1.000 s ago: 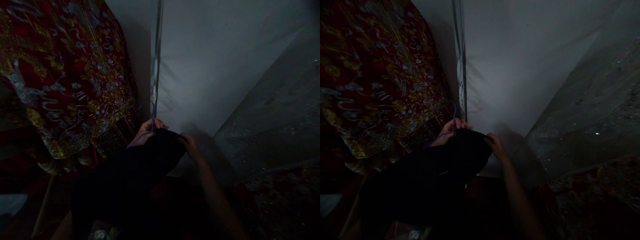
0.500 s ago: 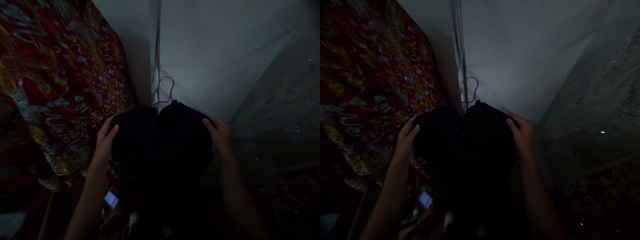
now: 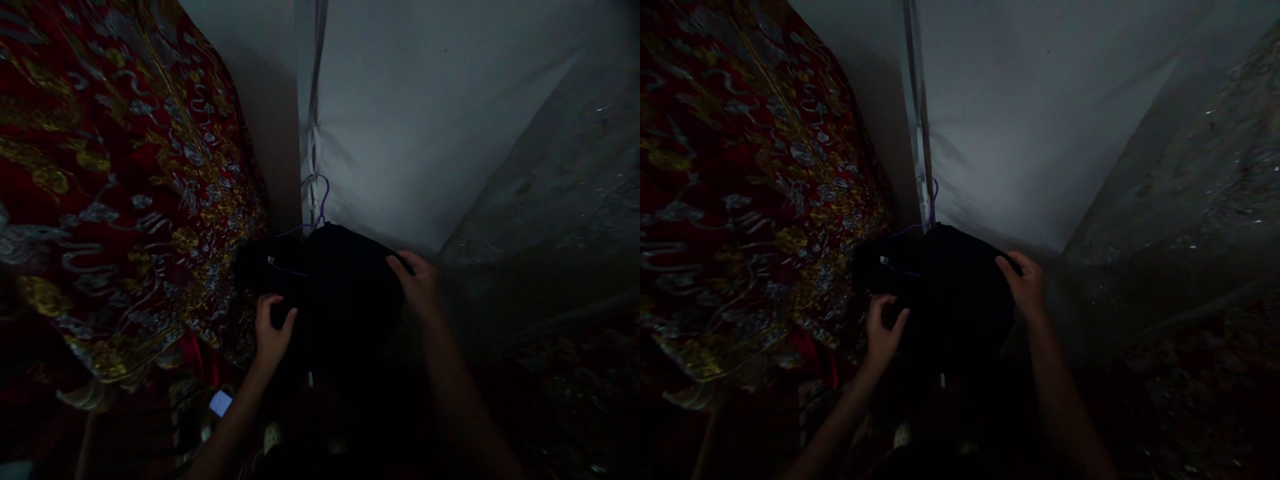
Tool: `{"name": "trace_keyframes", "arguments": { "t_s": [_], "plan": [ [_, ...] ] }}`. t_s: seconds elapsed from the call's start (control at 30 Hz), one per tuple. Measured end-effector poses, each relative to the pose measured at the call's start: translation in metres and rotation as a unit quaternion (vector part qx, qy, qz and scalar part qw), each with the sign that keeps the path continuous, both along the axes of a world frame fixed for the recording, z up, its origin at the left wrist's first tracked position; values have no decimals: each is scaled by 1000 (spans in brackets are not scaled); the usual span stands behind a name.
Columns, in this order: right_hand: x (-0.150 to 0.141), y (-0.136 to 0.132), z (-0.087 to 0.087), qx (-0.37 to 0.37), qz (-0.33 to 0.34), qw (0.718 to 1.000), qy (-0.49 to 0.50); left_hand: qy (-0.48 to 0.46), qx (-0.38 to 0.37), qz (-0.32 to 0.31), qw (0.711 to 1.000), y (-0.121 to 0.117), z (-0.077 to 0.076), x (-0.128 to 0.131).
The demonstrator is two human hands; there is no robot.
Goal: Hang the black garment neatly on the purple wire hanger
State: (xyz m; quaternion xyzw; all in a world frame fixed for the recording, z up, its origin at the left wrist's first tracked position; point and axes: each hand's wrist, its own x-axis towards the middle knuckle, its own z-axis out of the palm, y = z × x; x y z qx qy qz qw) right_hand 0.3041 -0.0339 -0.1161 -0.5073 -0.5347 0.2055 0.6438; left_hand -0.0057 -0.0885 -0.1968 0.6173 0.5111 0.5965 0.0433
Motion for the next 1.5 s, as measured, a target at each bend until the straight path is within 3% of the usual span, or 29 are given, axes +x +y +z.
{"name": "trace_keyframes", "arguments": {
  "t_s": [0.07,0.13,0.23,0.33,0.37,0.43,0.5,0.57,0.7,0.83,1.03,1.13,1.27,1.4,1.5],
  "plan": [
    [1,4,-3,-11,-2,1000,22,-88,-69,-23,993,15,-9,12],
    [0,3,-15,-15,-33,998,43,-168,-93,-32,981,35,-4,18],
    [-15,-12,-52,15,-162,982,92,-231,-69,-43,970,55,14,22],
    [-53,-32,-98,13,-295,942,161,-248,-65,-83,963,55,25,30],
    [-69,-36,-110,-20,-276,945,175,-245,-78,-105,960,52,27,34],
    [-102,-37,-125,-141,-106,974,146,-227,-118,-152,955,45,26,41],
    [-128,-30,-127,-232,83,967,62,-204,-151,-181,950,39,25,43],
    [-144,-16,-121,-254,150,955,2,-184,-168,-186,950,36,25,41],
    [-146,6,-110,-236,126,963,-19,-160,-189,-188,950,33,25,26],
    [-136,14,-109,-231,144,962,-32,-163,-199,-179,950,29,27,16],
    [-134,22,-112,-285,167,935,-128,-125,-210,-183,952,14,40,33],
    [-129,10,-125,-295,159,935,-118,-54,-215,-193,956,12,50,50],
    [-121,-27,-145,-285,159,941,-89,29,-235,-203,950,25,54,73],
    [-112,-55,-151,-262,146,952,-58,-3,-234,-205,950,29,40,89],
    [-101,-61,-146,-242,150,959,3,-92,-165,-157,969,8,14,90]
  ]
}}
